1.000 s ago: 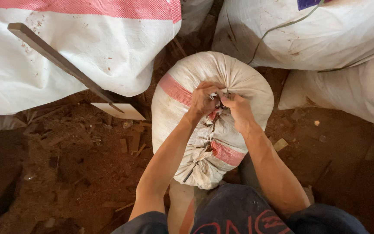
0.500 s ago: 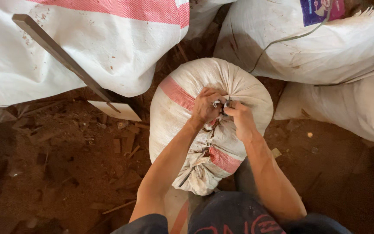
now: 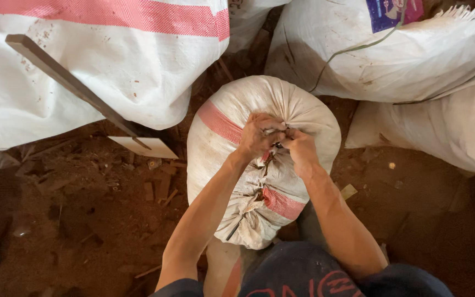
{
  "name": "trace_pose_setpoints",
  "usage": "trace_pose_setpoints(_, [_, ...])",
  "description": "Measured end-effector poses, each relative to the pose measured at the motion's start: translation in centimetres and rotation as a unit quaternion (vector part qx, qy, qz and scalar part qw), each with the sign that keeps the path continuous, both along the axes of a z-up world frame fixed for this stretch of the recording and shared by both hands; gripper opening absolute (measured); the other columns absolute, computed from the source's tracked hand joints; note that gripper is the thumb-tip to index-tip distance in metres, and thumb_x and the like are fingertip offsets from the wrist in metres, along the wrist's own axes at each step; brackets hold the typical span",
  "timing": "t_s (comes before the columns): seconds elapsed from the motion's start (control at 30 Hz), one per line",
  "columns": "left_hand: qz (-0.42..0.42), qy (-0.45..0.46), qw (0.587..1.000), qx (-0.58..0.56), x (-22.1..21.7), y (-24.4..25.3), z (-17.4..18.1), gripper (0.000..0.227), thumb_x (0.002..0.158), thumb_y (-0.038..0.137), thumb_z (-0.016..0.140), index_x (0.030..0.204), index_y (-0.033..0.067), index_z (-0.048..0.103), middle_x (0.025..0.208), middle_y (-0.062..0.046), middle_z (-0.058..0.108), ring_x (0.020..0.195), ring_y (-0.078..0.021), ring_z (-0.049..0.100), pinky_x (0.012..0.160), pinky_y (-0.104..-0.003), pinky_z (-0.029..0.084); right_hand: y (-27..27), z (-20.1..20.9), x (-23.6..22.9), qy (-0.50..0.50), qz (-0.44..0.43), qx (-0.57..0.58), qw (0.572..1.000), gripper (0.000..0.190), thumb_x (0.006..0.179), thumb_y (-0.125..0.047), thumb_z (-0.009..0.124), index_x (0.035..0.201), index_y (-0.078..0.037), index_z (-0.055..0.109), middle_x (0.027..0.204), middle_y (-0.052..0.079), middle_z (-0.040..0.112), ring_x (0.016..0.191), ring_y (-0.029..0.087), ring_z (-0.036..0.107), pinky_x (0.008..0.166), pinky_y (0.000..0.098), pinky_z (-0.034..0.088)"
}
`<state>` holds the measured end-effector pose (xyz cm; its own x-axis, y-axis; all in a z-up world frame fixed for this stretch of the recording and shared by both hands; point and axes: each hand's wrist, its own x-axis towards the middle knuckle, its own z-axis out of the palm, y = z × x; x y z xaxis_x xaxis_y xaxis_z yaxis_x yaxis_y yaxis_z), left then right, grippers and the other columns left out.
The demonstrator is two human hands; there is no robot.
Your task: The person gathers the open top of a large white sack filled with brown material, then uses a black plastic tie to cinch and secure the sack closed. The person repeatedly twists and pulls the tie to tighten the closure.
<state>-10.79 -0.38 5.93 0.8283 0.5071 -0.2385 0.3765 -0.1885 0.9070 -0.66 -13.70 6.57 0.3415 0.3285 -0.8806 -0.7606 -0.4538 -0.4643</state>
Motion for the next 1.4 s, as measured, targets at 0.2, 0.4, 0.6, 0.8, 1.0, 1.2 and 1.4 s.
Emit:
trace_pose_setpoints(0.2, [-0.003,-0.030,0.999,0.017,-0.2,0.2,-1.8,0.013,0.081,0.021,0.085,0.091,0.0154,0.081,0.112,-0.001,0.078,0.110,-0.0194,0.067,0.112,-0.039,0.039,0.2,-0.1,-0.3,-0.004,-0.009,-0.016,1.000,0.014,0.091,0.004,0.060,0.103,-0.001,0.067,0.086,0.009,0.068,0.067,0.020,0.069,0.061,0.0340,0.058])
trace_pose_setpoints(0.4, [-0.045,-0.054,0.997,0.010,-0.5,1.0,-2.8,0.023,0.076,0.019,0.087,0.099,0.0157,0.082,0.112,0.000,0.077,0.113,-0.0196,0.066,0.110,-0.038,0.039,-0.1,-0.3,0.2,0.042,-0.052,0.073,0.995,0.018,0.088,0.005,0.061,0.104,0.000,0.069,0.089,0.007,0.071,0.072,0.018,0.069,0.067,0.0307,0.059])
trace_pose_setpoints(0.6, [-0.049,-0.041,0.998,0.005,-0.7,1.0,-2.5,0.024,0.076,0.019,0.087,0.100,0.0162,0.083,0.116,0.000,0.077,0.115,-0.0182,0.066,0.112,-0.038,0.038,-0.2,0.2,0.2,0.032,-0.035,0.044,0.998,0.016,0.089,0.004,0.062,0.102,-0.001,0.070,0.089,0.007,0.072,0.071,0.017,0.069,0.067,0.0303,0.059])
trace_pose_setpoints(0.8, [-0.024,-0.015,0.999,-0.029,-0.2,0.8,-1.5,0.022,0.076,0.020,0.087,0.098,0.0148,0.083,0.114,0.000,0.077,0.113,-0.0186,0.064,0.112,-0.038,0.035,0.6,1.5,0.2,0.002,-0.028,0.077,0.997,0.013,0.089,0.003,0.065,0.098,-0.001,0.072,0.091,0.005,0.071,0.074,0.014,0.067,0.068,0.0283,0.055])
trace_pose_setpoints(1.0, [-0.003,0.006,1.000,0.012,0.4,-0.1,-1.7,0.012,0.084,0.021,0.083,0.094,0.0157,0.082,0.110,0.001,0.077,0.111,-0.0191,0.060,0.111,-0.037,0.035,0.8,1.7,-1.7,-0.287,0.037,-0.013,0.957,0.019,0.087,0.003,0.072,0.105,-0.001,0.068,0.097,0.010,0.074,0.083,0.016,0.071,0.073,0.0282,0.057])
trace_pose_setpoints(1.2, [-0.008,-0.007,0.999,0.047,0.5,0.1,-2.3,0.015,0.086,0.025,0.077,0.095,0.0149,0.082,0.107,0.001,0.078,0.109,-0.0179,0.060,0.110,-0.039,0.036,0.0,1.0,-2.4,-0.514,0.240,-0.069,0.821,0.016,0.095,-0.015,0.073,0.110,-0.011,0.074,0.089,0.008,0.077,0.064,0.019,0.069,0.054,0.0379,0.049])
trace_pose_setpoints(1.4, [0.003,-0.004,1.000,-0.006,0.6,0.5,-2.5,0.017,0.085,0.028,0.080,0.093,0.0129,0.082,0.100,0.001,0.076,0.105,-0.0186,0.063,0.108,-0.038,0.037,-0.5,0.7,-1.2,-0.658,0.242,0.024,0.713,0.011,0.091,-0.005,0.077,0.100,-0.008,0.070,0.090,0.012,0.070,0.080,0.029,0.066,0.074,0.0406,0.051])
